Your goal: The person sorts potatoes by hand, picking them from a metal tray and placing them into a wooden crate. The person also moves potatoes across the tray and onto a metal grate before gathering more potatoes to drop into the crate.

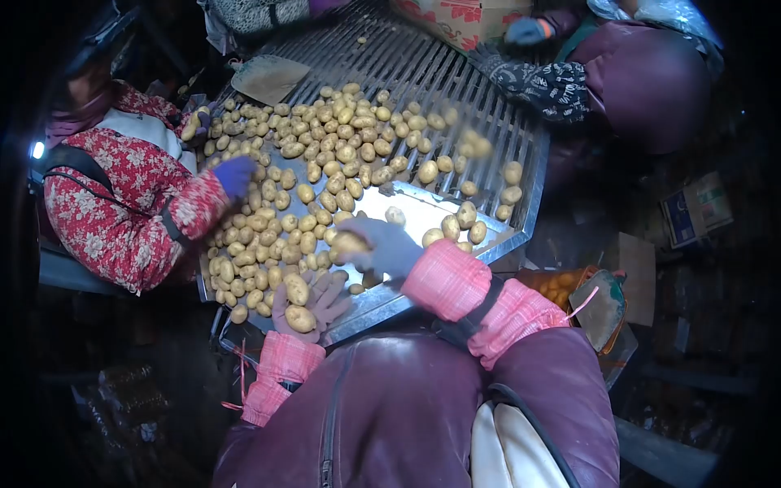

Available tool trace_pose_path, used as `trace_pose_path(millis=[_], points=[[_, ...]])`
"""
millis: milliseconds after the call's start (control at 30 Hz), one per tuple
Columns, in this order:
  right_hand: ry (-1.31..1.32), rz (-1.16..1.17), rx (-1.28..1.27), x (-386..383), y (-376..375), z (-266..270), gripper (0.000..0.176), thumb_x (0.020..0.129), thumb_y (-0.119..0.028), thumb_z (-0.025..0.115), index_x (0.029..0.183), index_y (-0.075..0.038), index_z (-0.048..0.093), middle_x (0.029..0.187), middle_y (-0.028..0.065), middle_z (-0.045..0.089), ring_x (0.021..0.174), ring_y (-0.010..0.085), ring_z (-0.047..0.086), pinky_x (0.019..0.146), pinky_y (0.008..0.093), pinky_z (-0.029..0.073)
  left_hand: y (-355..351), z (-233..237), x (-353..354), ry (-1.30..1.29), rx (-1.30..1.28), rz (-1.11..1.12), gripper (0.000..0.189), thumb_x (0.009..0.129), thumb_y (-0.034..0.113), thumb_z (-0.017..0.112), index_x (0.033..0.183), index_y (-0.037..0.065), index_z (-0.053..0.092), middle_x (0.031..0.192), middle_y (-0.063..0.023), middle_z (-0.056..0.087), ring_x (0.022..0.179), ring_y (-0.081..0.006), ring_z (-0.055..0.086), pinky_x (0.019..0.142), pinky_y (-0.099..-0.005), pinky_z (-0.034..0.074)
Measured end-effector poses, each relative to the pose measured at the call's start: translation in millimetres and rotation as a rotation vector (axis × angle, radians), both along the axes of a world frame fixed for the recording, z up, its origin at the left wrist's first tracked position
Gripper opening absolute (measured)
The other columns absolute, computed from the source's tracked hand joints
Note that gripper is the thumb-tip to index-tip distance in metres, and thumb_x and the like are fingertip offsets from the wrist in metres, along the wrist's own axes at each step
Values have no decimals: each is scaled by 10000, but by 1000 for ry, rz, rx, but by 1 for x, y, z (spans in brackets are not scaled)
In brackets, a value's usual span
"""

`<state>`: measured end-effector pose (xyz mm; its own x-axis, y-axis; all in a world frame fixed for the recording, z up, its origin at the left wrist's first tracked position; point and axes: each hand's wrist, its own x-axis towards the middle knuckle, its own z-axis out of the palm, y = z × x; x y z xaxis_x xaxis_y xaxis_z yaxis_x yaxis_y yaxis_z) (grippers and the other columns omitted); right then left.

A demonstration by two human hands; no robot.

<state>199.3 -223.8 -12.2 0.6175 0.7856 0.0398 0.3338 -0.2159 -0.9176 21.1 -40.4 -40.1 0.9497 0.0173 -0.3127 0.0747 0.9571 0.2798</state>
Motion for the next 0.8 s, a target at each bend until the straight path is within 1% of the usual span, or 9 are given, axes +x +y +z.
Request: trace_pose_path(millis=[33,133,200,267,367,467,567,700,800], points=[[-97,29,36,1,3,-1,585,829,-292,753,1344,-92,562,1210,169,620,1102,305,609,951,407,491,6,-16,-1,-77,-115,5,730,913,543,560,1438,60,401,1472,-267,397,1425,-463,297,1074,-765,271],[-623,-191,103,52,-5,-32,542,798,-207,763,1304,-120,592,1216,191,587,1095,352,590,964,433,483,3,-7,-3,-54,-67,56,758,906,562,559,1466,93,357,1496,-279,346,1433,-463,276,1056,-767,290],[-773,-468,-382,79,-21,-21,462,796,-217,728,1245,-174,625,1235,189,568,1080,383,586,964,450,477,3,-8,-6,-5,-100,61,667,902,601,534,1294,62,510,1334,-283,484,1303,-454,426,1018,-744,355],[-956,-466,-594,118,-42,-53,356,851,-270,667,1198,-189,653,1238,162,525,1058,375,578,915,479,481,11,-22,-10,60,-53,16,651,896,625,519,1184,43,572,1204,-263,574,1168,-439,550,965,-707,439],[-896,-325,-652,137,-52,-66,323,837,-233,661,1157,-188,672,1186,163,557,1072,381,571,917,476,479,15,-37,-13,67,124,-58,763,885,713,470,1304,80,547,1158,-184,620,986,-428,603,834,-627,525],[-601,-404,-371,95,-31,-33,325,808,-207,671,1132,-187,687,1109,157,588,1065,377,571,917,460,480,19,-50,-8,3,-12,-121,776,896,717,422,1284,64,582,1036,-175,657,864,-413,642,715,-578,559],[-473,-269,107,44,-5,-34,345,775,-207,697,1097,-88,663,945,120,611,932,324,603,834,424,499,16,-26,-5,108,56,-110,819,883,687,480,1379,35,488,1107,-264,646,977,-447,660,726,-562,594],[-473,9,192,-36,29,-11,414,845,-272,660,1221,-104,620,1079,135,608,1003,356,591,878,448,486,11,-12,5,-220,-199,-293,889,878,715,447,1518,108,336,1399,-256,505,1044,-433,658,748,-510,608],[-447,245,93,-51,26,11,492,850,-330,679,1286,-115,603,1157,163,597,1050,364,588,917,456,491,11,-11,6,-181,-212,-262,946,862,759,436,1514,83,319,1424,-240,488,1082,-400,638,727,-461,607]])
